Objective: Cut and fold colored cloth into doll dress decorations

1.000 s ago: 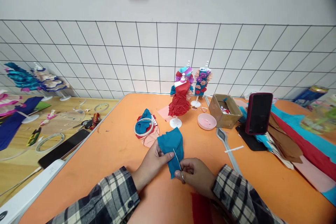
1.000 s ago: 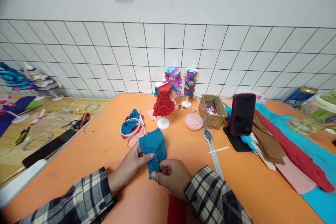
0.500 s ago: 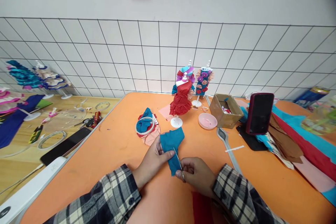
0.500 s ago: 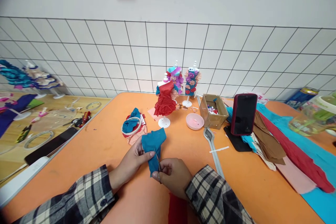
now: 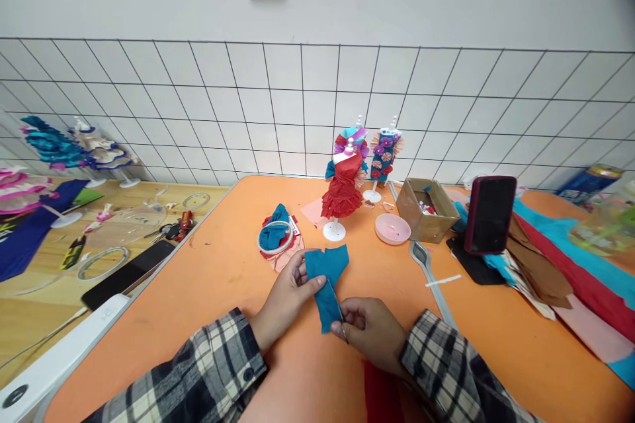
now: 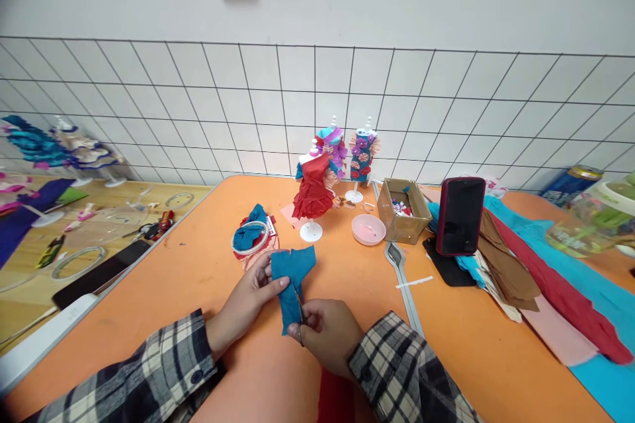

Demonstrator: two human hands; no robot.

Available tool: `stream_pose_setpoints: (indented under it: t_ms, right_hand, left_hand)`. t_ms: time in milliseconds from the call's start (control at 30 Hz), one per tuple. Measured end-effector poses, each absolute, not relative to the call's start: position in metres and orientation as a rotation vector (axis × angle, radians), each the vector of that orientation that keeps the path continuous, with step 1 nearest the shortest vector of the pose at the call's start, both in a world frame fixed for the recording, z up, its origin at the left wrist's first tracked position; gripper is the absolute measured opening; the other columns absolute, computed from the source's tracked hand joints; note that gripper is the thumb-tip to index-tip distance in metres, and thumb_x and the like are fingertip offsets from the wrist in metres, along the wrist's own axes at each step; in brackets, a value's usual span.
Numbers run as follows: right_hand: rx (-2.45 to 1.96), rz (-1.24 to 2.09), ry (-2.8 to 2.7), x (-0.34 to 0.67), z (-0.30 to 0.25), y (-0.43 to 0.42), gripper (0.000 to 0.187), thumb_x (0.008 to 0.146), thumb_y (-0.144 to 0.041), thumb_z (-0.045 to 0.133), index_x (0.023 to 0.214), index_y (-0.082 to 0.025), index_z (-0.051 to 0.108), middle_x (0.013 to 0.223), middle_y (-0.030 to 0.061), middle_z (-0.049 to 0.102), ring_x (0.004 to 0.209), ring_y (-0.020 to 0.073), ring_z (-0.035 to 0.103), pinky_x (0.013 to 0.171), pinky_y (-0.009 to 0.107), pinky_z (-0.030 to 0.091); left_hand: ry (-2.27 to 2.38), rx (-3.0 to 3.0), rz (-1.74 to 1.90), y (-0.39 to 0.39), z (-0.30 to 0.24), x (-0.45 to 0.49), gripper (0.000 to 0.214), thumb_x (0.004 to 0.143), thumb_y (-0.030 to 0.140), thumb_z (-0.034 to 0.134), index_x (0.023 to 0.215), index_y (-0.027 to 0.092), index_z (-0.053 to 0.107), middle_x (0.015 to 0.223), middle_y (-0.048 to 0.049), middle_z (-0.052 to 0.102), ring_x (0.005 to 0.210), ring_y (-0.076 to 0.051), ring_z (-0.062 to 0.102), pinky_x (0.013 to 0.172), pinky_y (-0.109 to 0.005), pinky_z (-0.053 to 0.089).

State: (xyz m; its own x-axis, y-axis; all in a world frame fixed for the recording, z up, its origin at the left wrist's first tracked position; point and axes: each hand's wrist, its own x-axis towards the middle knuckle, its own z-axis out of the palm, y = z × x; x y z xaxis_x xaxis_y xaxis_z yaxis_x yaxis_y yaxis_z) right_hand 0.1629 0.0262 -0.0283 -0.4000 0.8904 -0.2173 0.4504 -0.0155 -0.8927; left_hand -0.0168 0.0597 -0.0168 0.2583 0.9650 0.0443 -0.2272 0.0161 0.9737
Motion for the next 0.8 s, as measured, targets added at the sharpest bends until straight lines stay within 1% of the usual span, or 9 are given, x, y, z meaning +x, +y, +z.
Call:
stream_pose_setpoints:
  t_ms: [133,200,367,533,600,667,733,800]
  right_hand:
    - [-1.39,1.388,-1.888,0.165,-0.022,0.025,0.018,0.077,-0.034,0.061,0.072,-0.017,0.064,0.057,-0.0044,0.048,0.052,0.0078,0.035,0.047,0.02,0.024]
    - [-1.369,1.399,-1.889,0.166,-0.02,0.025,0.02,0.077,-0.036,0.061,0.072,-0.017,0.064,0.059,-0.0036,0.051,0.053,0.0082,0.037,0.047,0.02,0.025]
    - [-1.314,1.498,-1.796,0.166,-0.025,0.027,0.023,0.078,-0.038,0.06,0.072,-0.016,0.064,0.06,-0.0019,0.056,0.053,0.0091,0.043,0.049,0.02,0.029]
    - [-1.32,1.539,-1.716,0.163,-0.031,0.028,0.019,0.077,-0.033,0.057,0.07,-0.016,0.062,0.056,-0.0024,0.053,0.051,0.0092,0.043,0.049,0.02,0.031]
    - [-1.379,1.455,-1.777,0.163,-0.03,0.028,0.018,0.077,-0.032,0.057,0.068,-0.017,0.06,0.055,-0.0035,0.05,0.051,0.009,0.041,0.048,0.021,0.028]
    - [-1.458,1.286,-1.89,0.164,-0.028,0.028,0.017,0.075,-0.032,0.059,0.065,-0.018,0.059,0.054,-0.0047,0.048,0.051,0.0087,0.038,0.047,0.021,0.025]
    - [-1.516,1.102,-1.997,0.165,-0.025,0.028,0.018,0.074,-0.032,0.061,0.062,-0.019,0.056,0.054,-0.0054,0.048,0.051,0.0086,0.038,0.049,0.022,0.023]
    - [-1.528,0.987,-2.059,0.166,-0.021,0.027,0.019,0.074,-0.033,0.062,0.062,-0.019,0.056,0.056,-0.005,0.051,0.054,0.0089,0.041,0.051,0.022,0.025]
  left_hand:
    - [0.821,1.126,1.048,0.061,-0.022,-0.018,0.047,0.075,0.026,0.074,0.113,0.019,0.048,0.09,-0.0027,0.064,0.076,-0.015,0.06,0.065,-0.024,0.048]
    - [0.82,1.114,1.031,0.061,-0.025,-0.017,0.05,0.074,0.024,0.075,0.114,0.019,0.047,0.087,-0.0013,0.064,0.072,-0.013,0.059,0.063,-0.022,0.047]
    - [0.848,1.108,1.035,0.06,-0.028,-0.016,0.053,0.072,0.022,0.077,0.115,0.02,0.046,0.083,0.0012,0.061,0.071,-0.012,0.056,0.063,-0.022,0.047]
    - [0.864,1.035,1.097,0.059,-0.031,-0.015,0.058,0.071,0.021,0.078,0.118,0.021,0.044,0.085,0.001,0.061,0.073,-0.012,0.056,0.065,-0.022,0.047]
    - [0.838,0.958,1.107,0.058,-0.03,-0.015,0.057,0.071,0.02,0.077,0.118,0.022,0.045,0.089,-0.0002,0.061,0.076,-0.013,0.057,0.067,-0.023,0.048]
    - [0.791,0.865,1.077,0.058,-0.029,-0.015,0.05,0.074,0.021,0.075,0.115,0.021,0.048,0.093,-0.0019,0.06,0.078,-0.014,0.058,0.069,-0.026,0.049]
    - [0.746,0.803,1.02,0.058,-0.027,-0.016,0.037,0.077,0.022,0.073,0.108,0.018,0.052,0.091,-0.0031,0.06,0.076,-0.014,0.059,0.069,-0.029,0.05]
    - [0.722,0.787,0.955,0.059,-0.025,-0.016,0.029,0.077,0.022,0.073,0.1,0.015,0.057,0.086,-0.0037,0.061,0.072,-0.014,0.059,0.07,-0.029,0.05]
